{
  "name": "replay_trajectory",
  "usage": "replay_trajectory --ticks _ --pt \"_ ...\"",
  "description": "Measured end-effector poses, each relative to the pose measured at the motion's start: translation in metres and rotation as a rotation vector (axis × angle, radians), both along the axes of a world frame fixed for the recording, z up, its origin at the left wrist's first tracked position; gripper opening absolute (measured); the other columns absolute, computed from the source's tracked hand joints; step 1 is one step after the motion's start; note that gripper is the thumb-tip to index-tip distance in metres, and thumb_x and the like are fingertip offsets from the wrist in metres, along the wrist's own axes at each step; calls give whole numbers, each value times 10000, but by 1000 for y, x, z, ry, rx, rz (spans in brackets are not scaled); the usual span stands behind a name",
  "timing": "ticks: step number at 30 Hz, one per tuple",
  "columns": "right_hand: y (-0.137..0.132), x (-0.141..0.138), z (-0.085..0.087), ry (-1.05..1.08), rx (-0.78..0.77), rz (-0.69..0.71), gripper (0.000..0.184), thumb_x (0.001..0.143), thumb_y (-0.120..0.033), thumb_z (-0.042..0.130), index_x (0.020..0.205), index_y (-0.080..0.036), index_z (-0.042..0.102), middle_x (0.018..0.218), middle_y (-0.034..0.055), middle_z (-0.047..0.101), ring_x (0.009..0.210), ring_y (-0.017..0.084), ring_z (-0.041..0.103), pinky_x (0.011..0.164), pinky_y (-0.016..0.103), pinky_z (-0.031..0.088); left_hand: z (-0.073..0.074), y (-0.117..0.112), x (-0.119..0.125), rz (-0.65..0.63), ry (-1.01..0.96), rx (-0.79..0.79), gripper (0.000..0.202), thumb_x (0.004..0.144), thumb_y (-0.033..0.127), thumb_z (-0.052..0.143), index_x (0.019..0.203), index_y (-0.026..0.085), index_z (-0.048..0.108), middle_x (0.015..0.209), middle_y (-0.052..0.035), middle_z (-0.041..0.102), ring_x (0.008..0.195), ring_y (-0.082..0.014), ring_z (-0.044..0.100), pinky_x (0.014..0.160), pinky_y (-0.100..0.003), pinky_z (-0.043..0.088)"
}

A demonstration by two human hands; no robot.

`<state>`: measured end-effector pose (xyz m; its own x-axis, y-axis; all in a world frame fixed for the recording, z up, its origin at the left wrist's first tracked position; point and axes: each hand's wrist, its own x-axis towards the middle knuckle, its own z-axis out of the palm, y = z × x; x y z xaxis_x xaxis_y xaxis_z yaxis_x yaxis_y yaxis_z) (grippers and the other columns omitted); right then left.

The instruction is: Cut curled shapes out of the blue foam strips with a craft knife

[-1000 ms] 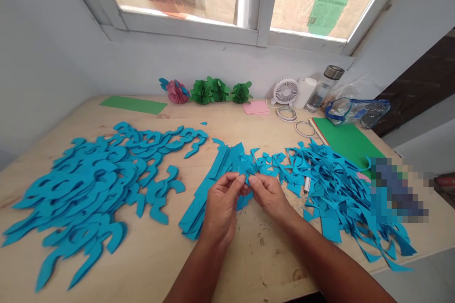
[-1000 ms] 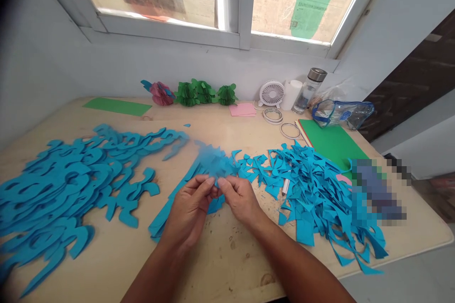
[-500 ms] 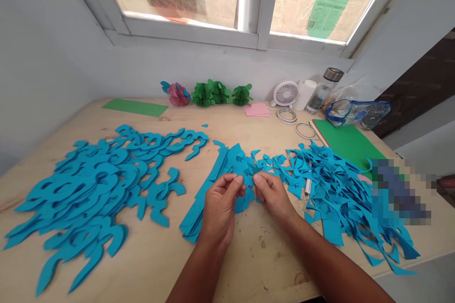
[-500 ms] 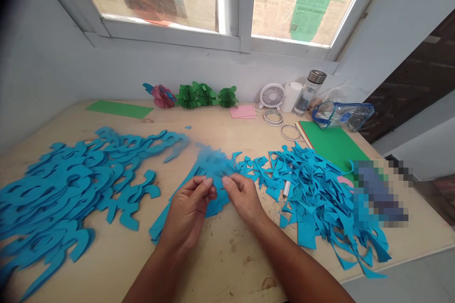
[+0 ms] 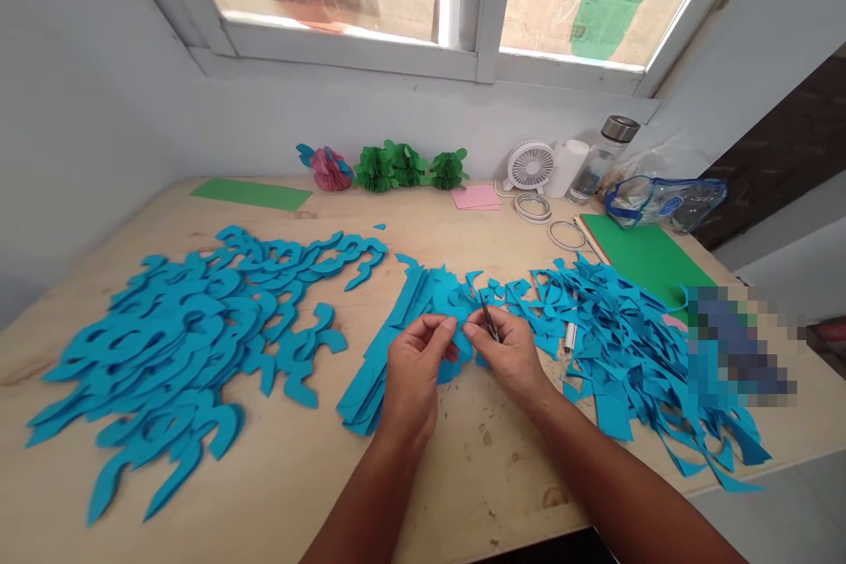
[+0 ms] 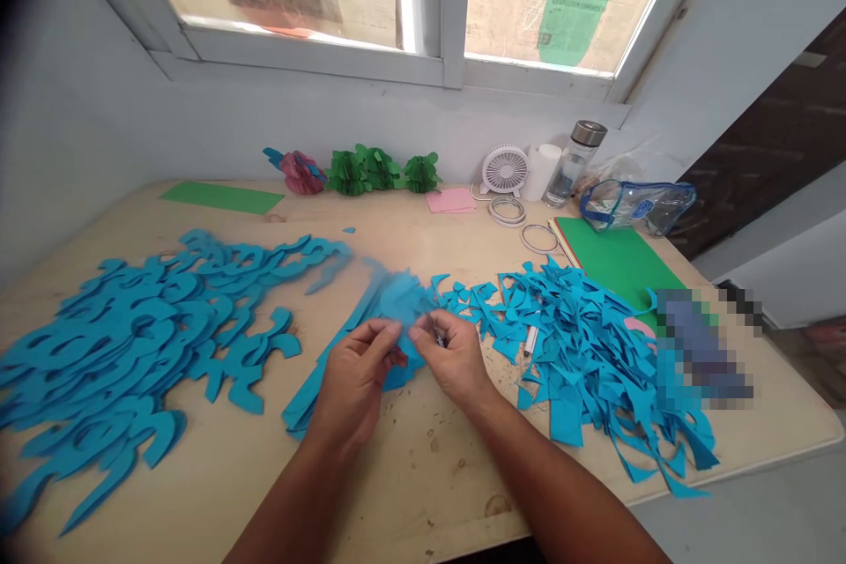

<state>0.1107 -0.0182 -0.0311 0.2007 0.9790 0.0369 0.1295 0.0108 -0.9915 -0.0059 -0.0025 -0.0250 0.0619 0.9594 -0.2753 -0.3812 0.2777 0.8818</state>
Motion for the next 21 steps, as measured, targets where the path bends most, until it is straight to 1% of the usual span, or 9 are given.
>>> replay_trajectory --ticks 3,5,8,9,11,13,15,19,21 --pt "0 -1 0 -23 0 9 201 745 -325 605 628 -166 561 553 -38 438 521 100 351 482 232 284 0 2 -3 58 -23 2 183 633 272 735 651 146 603 554 49 534 489 -71 470 512 -213 385" --pt "1 0 -3 14 -21 -41 195 736 -325 614 642 -162 566 558 -37 455 510 93 354 472 231 274 2 4 -6 120 -42 1 186 624 269 738 648 148 599 544 53 526 480 -69 470 498 -208 381" --pt "5 3 -7 211 -57 -218 221 700 -367 655 730 -162 579 540 -58 427 450 71 304 420 222 220 5 6 -10 175 -79 -2 197 607 267 745 651 150 592 535 56 518 467 -69 471 478 -204 377" --pt "7 5 -7 306 -56 -300 259 690 -389 662 792 -163 587 514 -75 391 426 65 274 403 218 190 6 6 -11 183 -93 -6 202 605 270 745 655 152 589 529 57 514 460 -71 469 470 -205 377" --pt "10 8 -6 469 -67 -374 390 668 -405 689 957 -166 581 462 -112 315 395 64 239 384 207 153 8 8 -13 201 -121 -13 210 606 280 743 671 156 585 513 59 502 450 -77 468 459 -208 382" --pt "12 10 -3 538 -46 -405 482 644 -392 720 1037 -164 560 454 -121 329 390 60 244 377 195 152 10 11 -18 240 -127 -6 217 602 285 741 681 160 582 507 59 495 447 -81 465 456 -211 391" --pt "12 11 -1 551 -34 -401 520 628 -366 739 1068 -162 552 443 -128 333 383 54 239 373 186 147 13 14 -24 296 -112 15 224 584 277 745 680 161 580 522 57 498 450 -79 461 455 -213 398" --pt "11 9 0 567 -54 -346 446 623 -335 732 998 -139 592 431 -133 296 377 45 208 364 184 136 17 19 -45 343 -29 58 225 561 271 736 683 164 581 572 48 517 476 -84 467 458 -219 397" --pt "11 9 -2 582 -55 -338 399 625 -328 722 955 -137 605 433 -131 293 379 43 197 361 185 131 16 20 -62 322 124 84 210 576 295 713 690 168 590 546 49 506 466 -95 469 462 -230 386"
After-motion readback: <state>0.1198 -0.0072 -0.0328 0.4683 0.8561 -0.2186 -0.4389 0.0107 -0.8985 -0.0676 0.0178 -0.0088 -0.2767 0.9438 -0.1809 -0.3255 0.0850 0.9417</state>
